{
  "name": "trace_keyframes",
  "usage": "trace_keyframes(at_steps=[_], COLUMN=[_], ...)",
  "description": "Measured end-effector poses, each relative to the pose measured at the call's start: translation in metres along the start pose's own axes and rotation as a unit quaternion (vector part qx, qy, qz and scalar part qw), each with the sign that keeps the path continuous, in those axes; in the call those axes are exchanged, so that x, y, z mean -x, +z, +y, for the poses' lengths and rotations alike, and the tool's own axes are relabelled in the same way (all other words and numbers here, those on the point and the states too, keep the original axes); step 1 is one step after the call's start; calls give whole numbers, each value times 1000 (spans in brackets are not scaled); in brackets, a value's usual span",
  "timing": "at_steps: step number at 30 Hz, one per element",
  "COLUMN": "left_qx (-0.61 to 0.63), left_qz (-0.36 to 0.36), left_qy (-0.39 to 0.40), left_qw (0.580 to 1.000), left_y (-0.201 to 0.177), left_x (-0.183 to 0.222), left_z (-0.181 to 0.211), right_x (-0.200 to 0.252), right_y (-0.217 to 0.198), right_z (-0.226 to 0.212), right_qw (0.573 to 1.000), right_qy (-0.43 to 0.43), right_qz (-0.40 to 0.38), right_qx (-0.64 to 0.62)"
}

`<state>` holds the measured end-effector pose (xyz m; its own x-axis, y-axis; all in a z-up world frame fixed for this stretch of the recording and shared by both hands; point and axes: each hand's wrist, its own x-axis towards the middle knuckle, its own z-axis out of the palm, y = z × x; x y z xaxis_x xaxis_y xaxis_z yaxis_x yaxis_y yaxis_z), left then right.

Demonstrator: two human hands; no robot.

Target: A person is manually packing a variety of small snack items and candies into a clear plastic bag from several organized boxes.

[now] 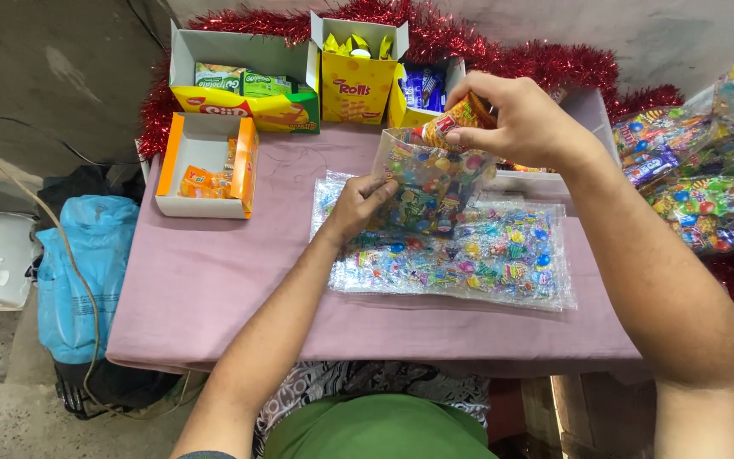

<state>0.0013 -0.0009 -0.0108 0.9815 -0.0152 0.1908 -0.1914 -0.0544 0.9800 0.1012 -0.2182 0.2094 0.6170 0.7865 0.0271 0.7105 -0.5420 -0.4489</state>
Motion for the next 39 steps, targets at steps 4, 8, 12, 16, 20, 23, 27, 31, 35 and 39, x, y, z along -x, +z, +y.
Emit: trace_keyframes(at_steps=[4,8,12,16,20,23,27,31,35,39], left_qx=[-12,3,-5,-2,21,30,28,17,17,12], left_qz=[2,-7,-7,-15,-26,-25,1,-1,-2,-2], left_qy=[-1,2,-6,4,2,2,32,32,39,42], left_qw=[1000,1000,1000,1000,999,999,999,999,999,999], left_y=[0,1,2,1,2,3,4,2,6,4], left_x=[-1,-1,0,0,0,0,1,-2,7,1], left_z=[1,3,2,2,3,2,13,-13,40,6], right_x=[-4,-12,-20,-26,-35,-39,-49,-53,-54,-60], right_y=[-5,-6,-1,2,13,22,38,45,42,60], right_z=[-10,-15,-24,-31,-22,-18,-2,7,17,42], right_qw=[999,993,985,993,983,982,981,979,978,978], right_qy=[22,12,16,50,2,-38,18,21,13,16], right_qz=[-24,-100,-135,-100,-143,-143,-169,-187,-199,-199], right_qx=[19,66,110,44,118,117,96,82,61,55])
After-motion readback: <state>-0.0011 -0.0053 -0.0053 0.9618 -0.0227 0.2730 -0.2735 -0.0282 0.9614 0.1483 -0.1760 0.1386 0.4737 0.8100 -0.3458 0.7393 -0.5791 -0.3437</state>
